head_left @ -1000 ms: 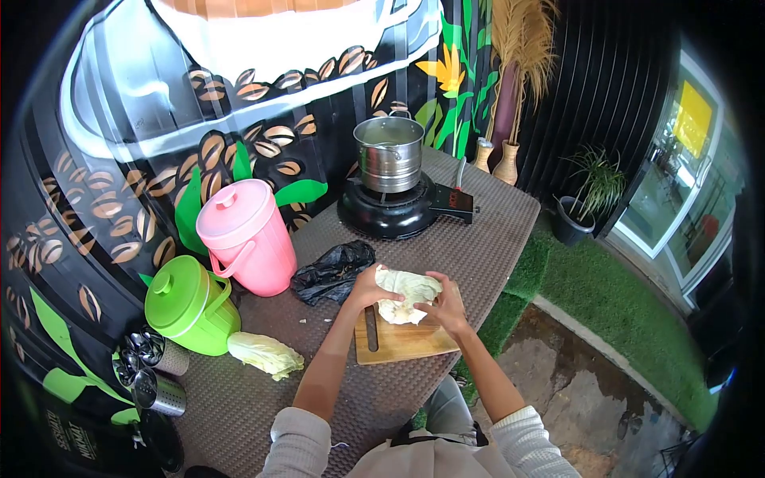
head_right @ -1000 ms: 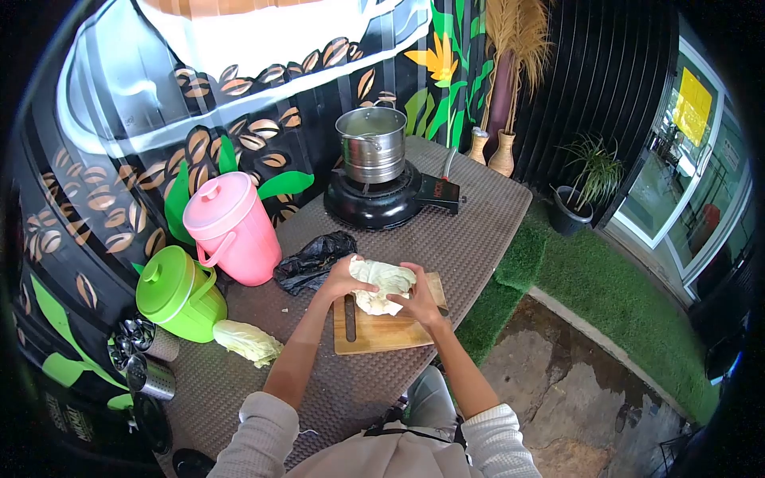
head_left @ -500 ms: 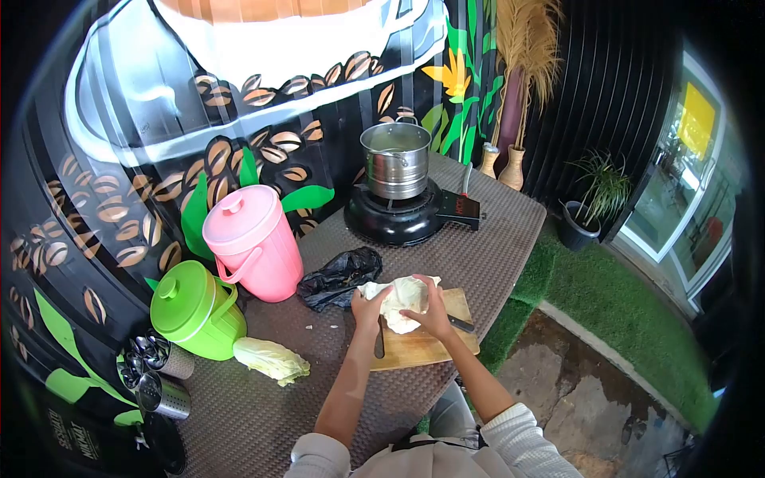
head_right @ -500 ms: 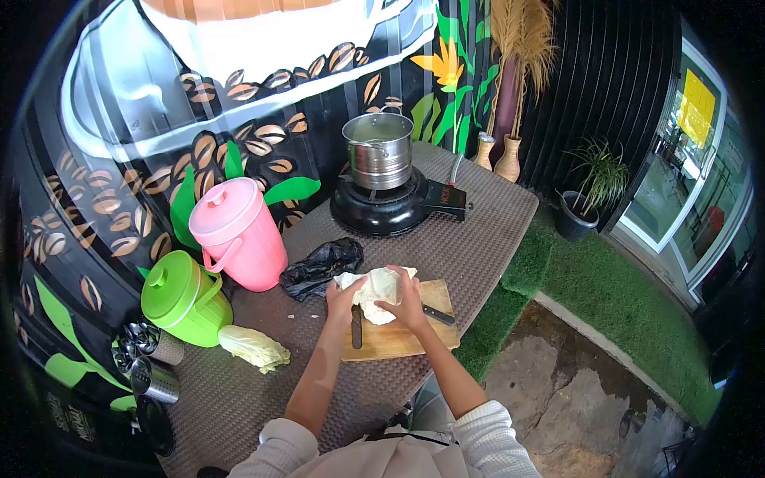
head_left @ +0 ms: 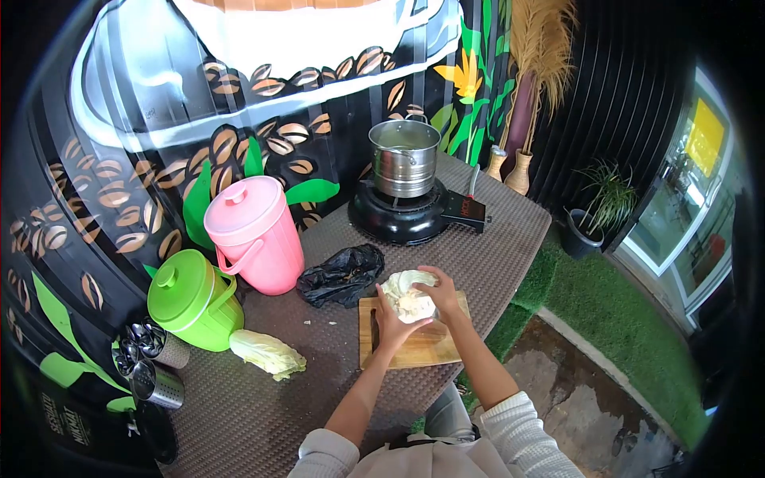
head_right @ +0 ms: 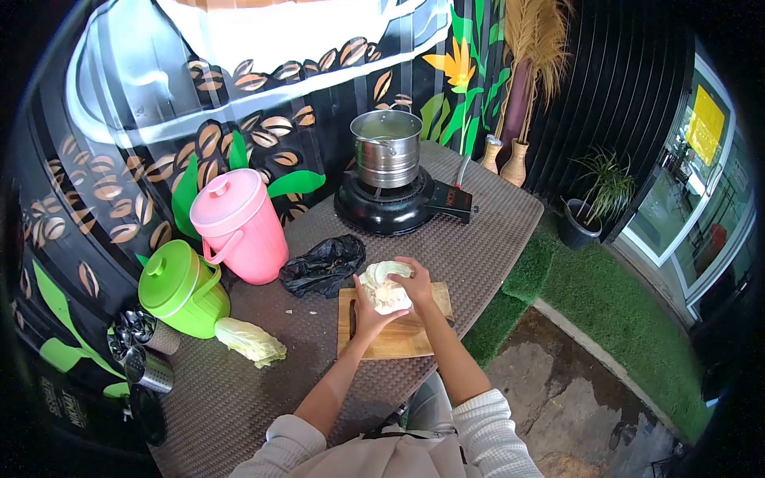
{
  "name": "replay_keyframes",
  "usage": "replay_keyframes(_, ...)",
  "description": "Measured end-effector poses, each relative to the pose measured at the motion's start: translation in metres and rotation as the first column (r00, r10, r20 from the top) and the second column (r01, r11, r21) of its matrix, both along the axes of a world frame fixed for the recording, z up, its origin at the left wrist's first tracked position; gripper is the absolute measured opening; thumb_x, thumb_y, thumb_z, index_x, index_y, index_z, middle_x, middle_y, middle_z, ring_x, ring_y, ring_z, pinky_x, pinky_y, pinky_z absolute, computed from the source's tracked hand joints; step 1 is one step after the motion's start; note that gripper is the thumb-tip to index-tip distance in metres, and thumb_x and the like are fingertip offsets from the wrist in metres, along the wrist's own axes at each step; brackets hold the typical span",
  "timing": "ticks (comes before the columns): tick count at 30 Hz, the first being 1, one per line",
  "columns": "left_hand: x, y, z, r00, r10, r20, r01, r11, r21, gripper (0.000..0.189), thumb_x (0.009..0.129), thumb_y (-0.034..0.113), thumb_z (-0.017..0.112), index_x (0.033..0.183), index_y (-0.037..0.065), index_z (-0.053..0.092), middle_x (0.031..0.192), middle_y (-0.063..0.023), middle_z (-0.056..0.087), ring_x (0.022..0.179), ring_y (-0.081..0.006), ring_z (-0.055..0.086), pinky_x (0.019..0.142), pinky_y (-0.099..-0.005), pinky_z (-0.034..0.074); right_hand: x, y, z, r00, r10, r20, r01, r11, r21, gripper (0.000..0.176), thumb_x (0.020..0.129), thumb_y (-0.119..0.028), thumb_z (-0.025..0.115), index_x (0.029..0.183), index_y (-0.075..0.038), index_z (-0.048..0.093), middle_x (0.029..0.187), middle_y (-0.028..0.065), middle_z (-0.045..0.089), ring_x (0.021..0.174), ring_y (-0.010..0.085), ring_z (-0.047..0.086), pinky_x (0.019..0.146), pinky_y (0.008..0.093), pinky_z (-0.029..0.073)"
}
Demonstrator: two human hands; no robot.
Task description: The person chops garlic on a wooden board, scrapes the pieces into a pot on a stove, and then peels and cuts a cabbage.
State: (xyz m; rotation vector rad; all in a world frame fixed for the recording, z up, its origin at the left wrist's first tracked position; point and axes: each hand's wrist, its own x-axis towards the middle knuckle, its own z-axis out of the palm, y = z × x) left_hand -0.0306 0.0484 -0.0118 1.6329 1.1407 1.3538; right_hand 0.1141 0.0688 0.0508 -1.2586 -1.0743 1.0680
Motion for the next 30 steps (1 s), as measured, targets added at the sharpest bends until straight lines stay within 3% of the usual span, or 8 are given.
replay_keyframes(4,0.001,0.003,0.026,0.948,0.135,-0.289,-0.157,0.986,-0.053,0.150,0.047,0.033,0.096,0.151,-0.001,-0.005,0.144,-0.0260,0.036,0.133,-0.0398,0.036,0.112,-0.0477,0.030,0.007,-0.005,0.005,0.990,0.105,0.089,-0.120,0.976,0.182,0.052,0.077,0.001,0.075,0.126,-0.002,0.058,0.105,0.0082,0.067,0.092,0.0168,0.065,0.080,0.0285,0.054)
replay_keyframes(12,-0.040,0.017,-0.009,0.885,-0.408,-0.222,0.359,0.904,-0.231,0.150,0.051,0.036,0.095,0.147,-0.011,-0.009,0.142,-0.0287,0.042,0.132,-0.0356,0.044,0.110,-0.0323,0.034,0.004,-0.048,-0.002,0.994,0.106,0.029,-0.104,0.993,-0.059,0.052,0.081,-0.008,0.075,0.130,-0.011,0.056,0.088,0.0024,0.060,0.068,0.0052,0.052,0.056,0.0211,0.042)
replay_keyframes(16,0.002,-0.022,0.033,0.684,-0.054,-0.728,-0.134,0.971,-0.199,0.152,0.050,0.060,0.088,0.149,-0.010,-0.002,0.145,-0.0297,0.037,0.138,-0.0425,0.033,0.110,-0.0475,0.032,0.008,-0.050,-0.026,0.996,-0.074,0.048,0.077,0.995,-0.059,0.049,0.079,-0.007,0.074,0.126,-0.010,0.057,0.107,0.0062,0.063,0.094,0.0136,0.060,0.076,0.0278,0.049)
replay_keyframes(18,0.007,-0.029,0.045,0.670,-0.010,-0.742,-0.160,0.974,-0.157,0.149,0.049,0.064,0.085,0.150,-0.010,0.002,0.145,-0.0300,0.036,0.136,-0.0460,0.032,0.108,-0.0547,0.033,0.009,-0.045,-0.037,0.937,-0.151,0.314,0.108,0.983,0.150,0.050,0.078,-0.006,0.074,0.125,-0.010,0.058,0.112,0.0057,0.064,0.097,0.0139,0.059,0.080,0.0293,0.048)
replay_keyframes(22,0.005,-0.024,0.034,0.809,-0.007,-0.588,-0.132,0.972,-0.194,0.143,0.052,0.057,0.087,0.151,-0.006,0.004,0.145,-0.0285,0.036,0.135,-0.0446,0.032,0.107,-0.0549,0.033,-0.007,-0.047,-0.024,0.936,-0.215,0.280,0.148,0.959,0.241,0.053,0.074,-0.005,0.076,0.124,-0.009,0.059,0.114,0.0059,0.064,0.097,0.0153,0.060,0.083,0.0315,0.048)
replay_keyframes(25,0.000,-0.026,0.036,0.830,0.009,-0.557,-0.108,0.984,-0.145,0.142,0.052,0.053,0.088,0.152,-0.002,0.004,0.144,-0.0263,0.039,0.130,-0.0433,0.037,0.103,-0.0514,0.039,-0.009,-0.046,-0.012,0.990,-0.125,-0.064,0.124,0.992,-0.033,0.055,0.071,-0.005,0.078,0.123,-0.007,0.059,0.114,0.0063,0.065,0.100,0.0171,0.061,0.086,0.0329,0.047)
replay_keyframes(27,-0.001,-0.027,0.038,0.832,0.010,-0.555,-0.101,0.986,-0.134,0.142,0.052,0.051,0.089,0.153,0.000,0.004,0.143,-0.0256,0.040,0.129,-0.0427,0.039,0.102,-0.0496,0.040,-0.004,-0.034,-0.023,0.950,-0.187,0.248,0.153,0.977,0.148,0.055,0.072,-0.005,0.078,0.124,-0.010,0.059,0.101,0.0016,0.063,0.072,0.0099,0.053,0.066,0.0267,0.045)
replay_keyframes(30,0.000,-0.024,0.035,0.810,0.037,-0.585,-0.081,0.996,-0.049,0.142,0.050,0.051,0.089,0.154,0.003,0.004,0.142,-0.0247,0.042,0.126,-0.0430,0.042,0.101,-0.0488,0.041,-0.004,-0.035,-0.021,0.885,-0.234,0.403,0.125,0.952,0.278,0.055,0.072,-0.006,0.078,0.123,-0.010,0.059,0.093,0.0026,0.064,0.070,0.0103,0.054,0.065,0.0270,0.046)
